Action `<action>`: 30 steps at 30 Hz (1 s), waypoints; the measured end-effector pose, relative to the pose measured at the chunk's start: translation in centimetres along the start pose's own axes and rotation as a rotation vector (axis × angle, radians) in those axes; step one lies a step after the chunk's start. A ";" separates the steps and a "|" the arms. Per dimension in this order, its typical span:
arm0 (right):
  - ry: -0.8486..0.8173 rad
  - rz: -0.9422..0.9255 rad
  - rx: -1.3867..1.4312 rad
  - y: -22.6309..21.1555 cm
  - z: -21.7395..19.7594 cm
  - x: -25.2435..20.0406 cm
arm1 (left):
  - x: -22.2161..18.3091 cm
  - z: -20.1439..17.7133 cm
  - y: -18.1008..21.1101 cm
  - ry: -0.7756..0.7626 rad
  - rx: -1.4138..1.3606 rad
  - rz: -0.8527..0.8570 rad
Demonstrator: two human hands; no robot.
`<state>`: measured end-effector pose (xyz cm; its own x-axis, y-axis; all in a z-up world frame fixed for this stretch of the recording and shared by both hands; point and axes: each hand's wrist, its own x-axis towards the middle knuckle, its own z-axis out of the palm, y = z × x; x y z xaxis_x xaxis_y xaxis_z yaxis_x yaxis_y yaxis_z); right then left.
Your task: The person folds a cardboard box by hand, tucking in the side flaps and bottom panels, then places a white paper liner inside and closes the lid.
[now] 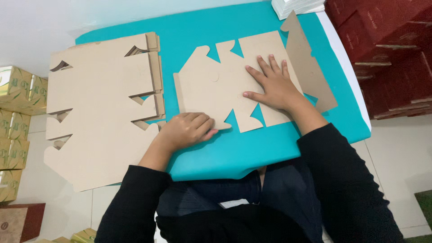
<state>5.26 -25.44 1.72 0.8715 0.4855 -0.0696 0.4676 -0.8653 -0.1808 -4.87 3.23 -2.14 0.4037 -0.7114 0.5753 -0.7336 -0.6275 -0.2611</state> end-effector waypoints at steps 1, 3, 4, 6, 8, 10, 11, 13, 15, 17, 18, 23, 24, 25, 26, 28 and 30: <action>0.000 -0.002 -0.001 0.2 0.3 0.2 | -0.1 0.3 -0.1 0.000 0.001 -0.001; 0.047 -0.147 0.052 0.7 0.8 0.5 | -0.3 0.9 -0.3 0.023 0.004 -0.041; 0.046 -0.151 0.050 0.0 0.8 0.1 | -0.2 0.9 -0.3 0.025 0.006 -0.045; 0.246 -0.559 0.405 -1.4 0.8 -0.4 | -0.1 0.8 -0.5 0.040 -0.013 -0.070; 0.206 -0.625 0.409 -4.1 0.1 -1.1 | 0.4 0.2 -0.5 0.043 -0.036 -0.107; 0.165 -0.690 0.413 -5.5 0.9 -1.2 | 0.6 -0.3 -0.4 0.047 -0.060 -0.144; 0.221 -0.697 0.273 -5.5 1.9 -0.8 | 0.6 -0.5 -0.4 0.030 -0.102 -0.179; 0.276 -0.705 0.131 -5.5 3.2 -0.2 | 0.9 -1.2 -0.6 0.014 -0.144 -0.215; 0.307 -0.654 0.189 -5.4 4.0 0.6 | 1.4 -2.2 -1.1 0.000 -0.129 -0.257; 0.233 -0.571 0.207 -6.8 1.5 0.0 | 1.6 -3.0 -2.1 -0.038 -0.097 -0.319; 0.159 -0.481 0.227 -7.6 0.4 -0.3 | 1.6 -3.4 -2.5 -0.077 -0.071 -0.376; 0.163 -0.345 0.355 -6.4 3.3 0.8 | 0.6 -2.7 -2.5 -0.176 -0.135 -0.707; 0.170 -0.299 0.426 -6.5 3.5 0.9 | 0.4 -2.6 -2.5 -0.215 -0.160 -0.766; 0.168 -0.299 0.427 -6.8 3.0 0.8 | 0.5 -2.5 -2.4 -0.217 -0.161 -0.767; 0.167 -0.274 0.492 -7.1 2.6 0.8 | 0.5 -2.4 -2.4 -0.231 -0.162 -0.793; 0.163 -0.246 0.557 -7.2 2.5 0.8 | 0.4 -2.0 -2.4 -0.249 -0.166 -0.820; 0.222 -0.274 0.496 -6.8 3.3 0.9 | 0.2 -1.4 -2.4 -0.324 -0.124 -0.883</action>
<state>2.40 -18.74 -0.37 0.7641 0.5985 0.2407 0.6011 -0.5250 -0.6025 -3.82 5.02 -0.32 0.9588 -0.0609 0.2776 -0.1361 -0.9559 0.2602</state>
